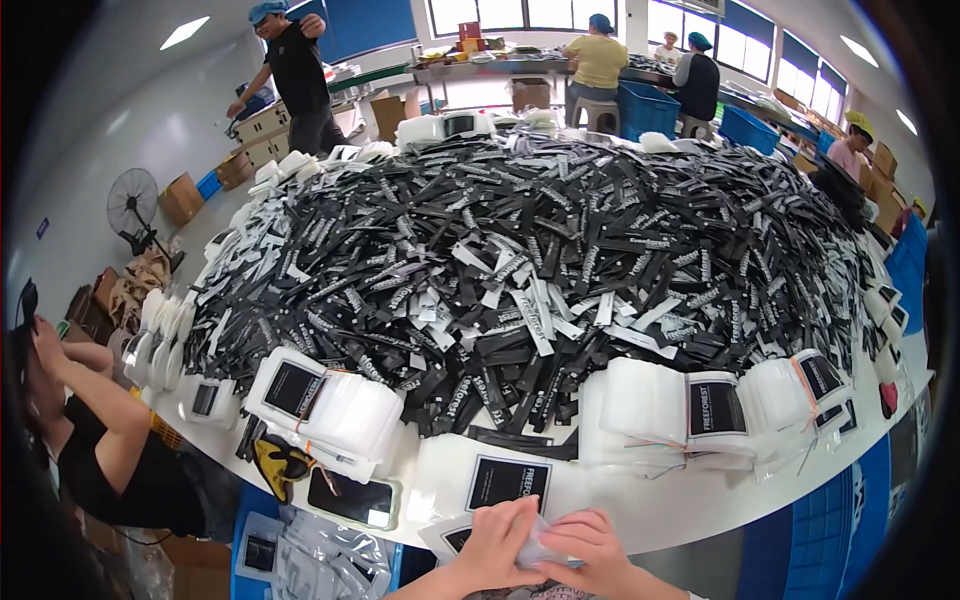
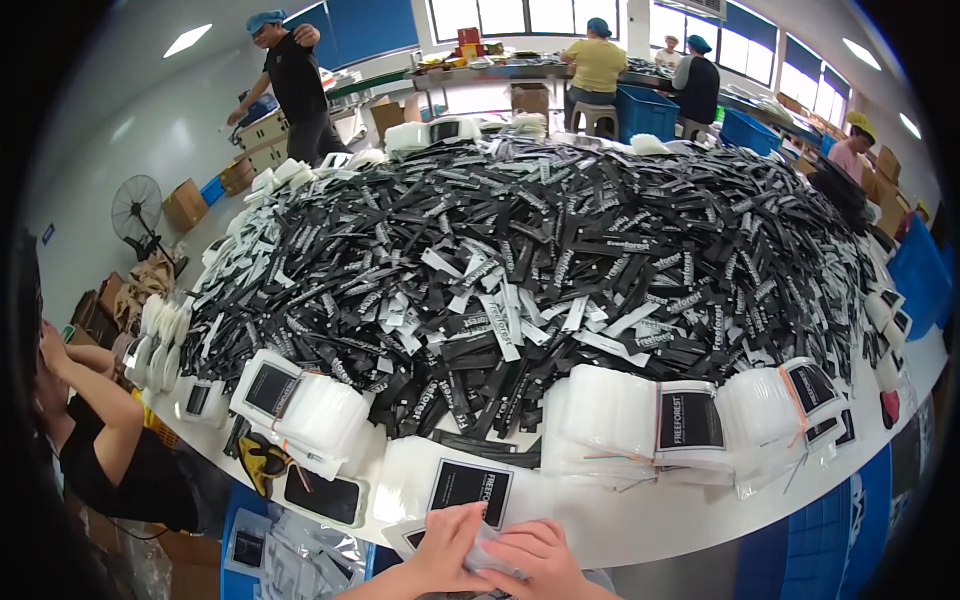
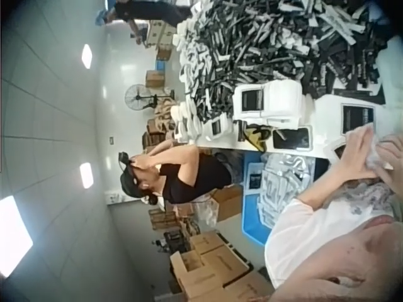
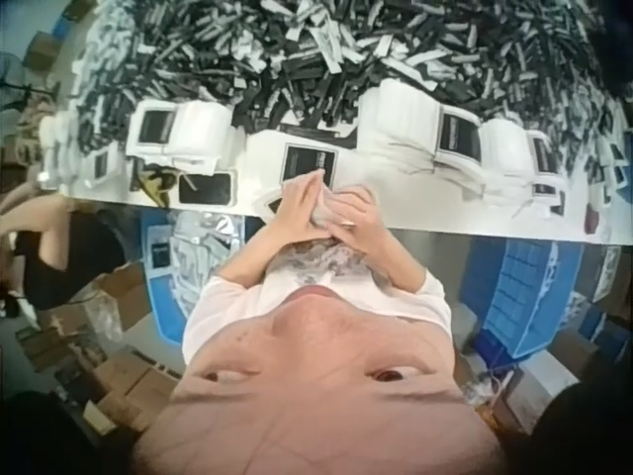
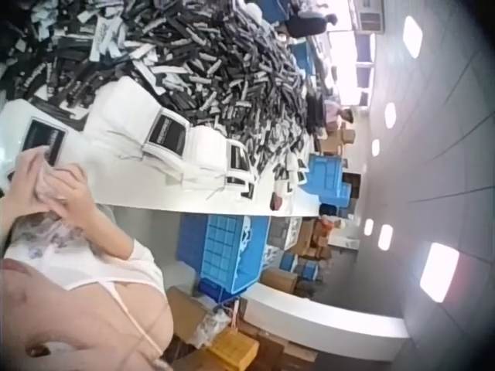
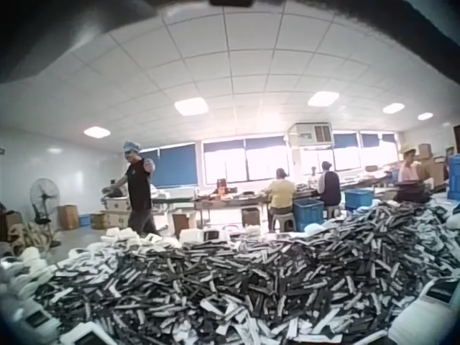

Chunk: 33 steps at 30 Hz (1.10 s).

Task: Packaging food sachets into clear plastic bags at a circular sorting station.

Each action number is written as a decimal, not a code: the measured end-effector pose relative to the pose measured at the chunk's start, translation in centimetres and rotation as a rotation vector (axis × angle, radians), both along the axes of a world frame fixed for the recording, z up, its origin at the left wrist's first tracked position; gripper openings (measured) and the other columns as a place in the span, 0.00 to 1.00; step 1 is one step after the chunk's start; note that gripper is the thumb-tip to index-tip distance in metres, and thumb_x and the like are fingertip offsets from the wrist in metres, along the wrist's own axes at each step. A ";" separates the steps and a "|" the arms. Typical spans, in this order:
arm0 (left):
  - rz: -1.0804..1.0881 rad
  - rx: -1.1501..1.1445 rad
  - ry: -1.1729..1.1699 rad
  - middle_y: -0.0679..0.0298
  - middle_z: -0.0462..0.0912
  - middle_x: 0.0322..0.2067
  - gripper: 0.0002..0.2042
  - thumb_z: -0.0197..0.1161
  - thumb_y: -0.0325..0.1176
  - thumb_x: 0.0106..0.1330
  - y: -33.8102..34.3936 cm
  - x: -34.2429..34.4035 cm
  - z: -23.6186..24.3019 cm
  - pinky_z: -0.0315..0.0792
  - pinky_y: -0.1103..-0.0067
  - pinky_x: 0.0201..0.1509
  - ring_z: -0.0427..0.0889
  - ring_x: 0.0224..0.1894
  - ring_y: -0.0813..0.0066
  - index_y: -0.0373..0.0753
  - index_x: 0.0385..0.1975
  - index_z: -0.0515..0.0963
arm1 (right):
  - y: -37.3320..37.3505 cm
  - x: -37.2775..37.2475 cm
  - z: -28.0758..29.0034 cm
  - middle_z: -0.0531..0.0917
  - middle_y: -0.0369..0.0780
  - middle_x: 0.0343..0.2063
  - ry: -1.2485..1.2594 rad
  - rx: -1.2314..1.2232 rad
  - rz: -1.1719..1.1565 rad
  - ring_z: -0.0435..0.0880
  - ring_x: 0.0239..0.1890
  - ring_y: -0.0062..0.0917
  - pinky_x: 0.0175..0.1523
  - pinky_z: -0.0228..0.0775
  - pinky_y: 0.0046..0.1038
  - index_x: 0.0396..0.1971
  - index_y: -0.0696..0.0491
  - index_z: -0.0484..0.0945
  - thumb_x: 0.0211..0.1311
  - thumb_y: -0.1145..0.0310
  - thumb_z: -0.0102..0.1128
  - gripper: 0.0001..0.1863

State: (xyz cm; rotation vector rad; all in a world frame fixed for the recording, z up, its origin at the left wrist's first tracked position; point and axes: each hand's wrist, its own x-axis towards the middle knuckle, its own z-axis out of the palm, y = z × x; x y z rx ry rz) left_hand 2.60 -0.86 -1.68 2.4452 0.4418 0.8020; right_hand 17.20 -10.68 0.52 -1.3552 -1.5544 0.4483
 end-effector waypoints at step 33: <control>-0.003 -0.999 -0.189 0.65 0.78 0.20 0.05 0.63 0.26 0.53 -0.5 -1.2 1.2 0.65 0.88 0.23 0.73 0.21 0.83 0.33 0.29 0.78 | 0.6 0.6 0.1 0.76 0.41 0.25 0.242 -0.087 0.050 0.75 0.28 0.27 0.30 0.66 0.23 0.26 0.60 0.75 0.46 0.77 0.60 0.06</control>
